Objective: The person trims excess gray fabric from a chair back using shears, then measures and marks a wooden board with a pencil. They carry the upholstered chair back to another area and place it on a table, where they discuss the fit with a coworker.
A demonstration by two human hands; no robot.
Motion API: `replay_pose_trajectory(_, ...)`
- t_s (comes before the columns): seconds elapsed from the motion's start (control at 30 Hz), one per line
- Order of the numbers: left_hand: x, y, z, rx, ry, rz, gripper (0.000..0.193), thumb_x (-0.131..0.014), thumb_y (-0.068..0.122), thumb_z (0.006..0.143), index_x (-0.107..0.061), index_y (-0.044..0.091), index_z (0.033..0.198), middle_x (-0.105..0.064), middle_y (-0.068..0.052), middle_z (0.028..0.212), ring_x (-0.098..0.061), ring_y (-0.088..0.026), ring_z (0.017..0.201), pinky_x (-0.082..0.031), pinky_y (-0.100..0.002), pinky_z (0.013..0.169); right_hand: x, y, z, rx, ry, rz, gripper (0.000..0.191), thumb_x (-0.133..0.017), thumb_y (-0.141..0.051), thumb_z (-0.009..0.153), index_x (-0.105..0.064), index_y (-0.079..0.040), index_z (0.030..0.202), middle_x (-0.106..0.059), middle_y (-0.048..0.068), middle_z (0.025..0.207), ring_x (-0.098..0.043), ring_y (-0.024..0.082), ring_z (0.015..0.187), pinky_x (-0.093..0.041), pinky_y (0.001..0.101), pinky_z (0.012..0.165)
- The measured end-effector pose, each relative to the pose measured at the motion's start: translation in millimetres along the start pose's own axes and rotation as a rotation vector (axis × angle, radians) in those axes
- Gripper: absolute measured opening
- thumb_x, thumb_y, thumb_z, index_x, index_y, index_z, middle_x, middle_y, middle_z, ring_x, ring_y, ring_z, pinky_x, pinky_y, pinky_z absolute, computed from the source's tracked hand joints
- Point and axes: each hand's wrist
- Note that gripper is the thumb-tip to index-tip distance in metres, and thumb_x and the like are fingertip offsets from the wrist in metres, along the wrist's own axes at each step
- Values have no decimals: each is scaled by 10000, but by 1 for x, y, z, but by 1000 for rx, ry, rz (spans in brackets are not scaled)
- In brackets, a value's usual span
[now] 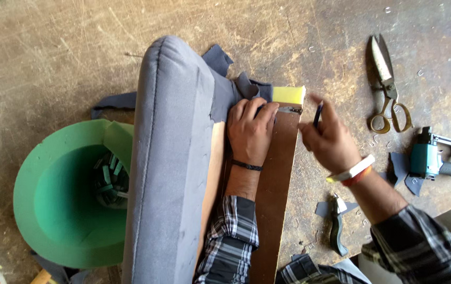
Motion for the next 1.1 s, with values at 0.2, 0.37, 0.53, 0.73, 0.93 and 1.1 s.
replay_pose_trajectory(0.2,-2,1,0,-14,3,49,159,-753,144,901,-763,163,1058,-672,-13,1082,-611,-282,1067,-501,-438,950,2,18,-7,376,-76,571,392,-656,-206,1024,-531,-94,1379,-626,121,700,-609,208,608,-499,343,520)
replay_pose_trajectory(0.37,-2,3,1,4,-13,75,151,-745,157,905,-762,179,1054,-674,-17,1074,-612,-278,1050,-500,-432,941,1,31,10,671,-180,999,168,-608,-212,1094,-593,-46,1076,-666,88,762,-681,172,678,-567,321,583)
replay_pose_trajectory(0.53,3,7,2,40,-41,55,132,-741,149,909,-772,169,1036,-676,-26,1073,-617,-277,1048,-495,-437,941,-6,22,16,224,61,621,324,-445,0,1111,-765,5,1161,-578,150,701,-492,241,594,-419,394,544)
replay_pose_trajectory(0.73,4,9,3,79,-52,45,133,-735,142,904,-786,158,1025,-689,-36,1080,-618,-283,1044,-499,-436,942,-9,3,20,313,193,293,91,-700,-10,892,-710,28,975,-772,138,880,-768,173,774,-654,310,693)
replay_pose_trajectory(0.93,0,5,2,100,-52,37,136,-750,140,906,-788,156,1036,-690,-24,1084,-622,-266,1046,-504,-415,945,-10,0,21,217,198,278,167,-699,-36,882,-653,-25,1043,-776,97,919,-776,153,799,-658,285,703)
replay_pose_trajectory(1.1,-1,4,1,106,-47,37,134,-762,136,902,-788,161,1031,-684,-12,1069,-616,-263,1037,-510,-409,935,-18,4,24,334,299,231,98,-748,-49,920,-681,18,945,-762,128,834,-760,170,738,-638,303,640)
Point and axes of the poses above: each hand's wrist, its own z-axis towards the middle knuckle, its own x-axis out of the back of the hand, y = z × x
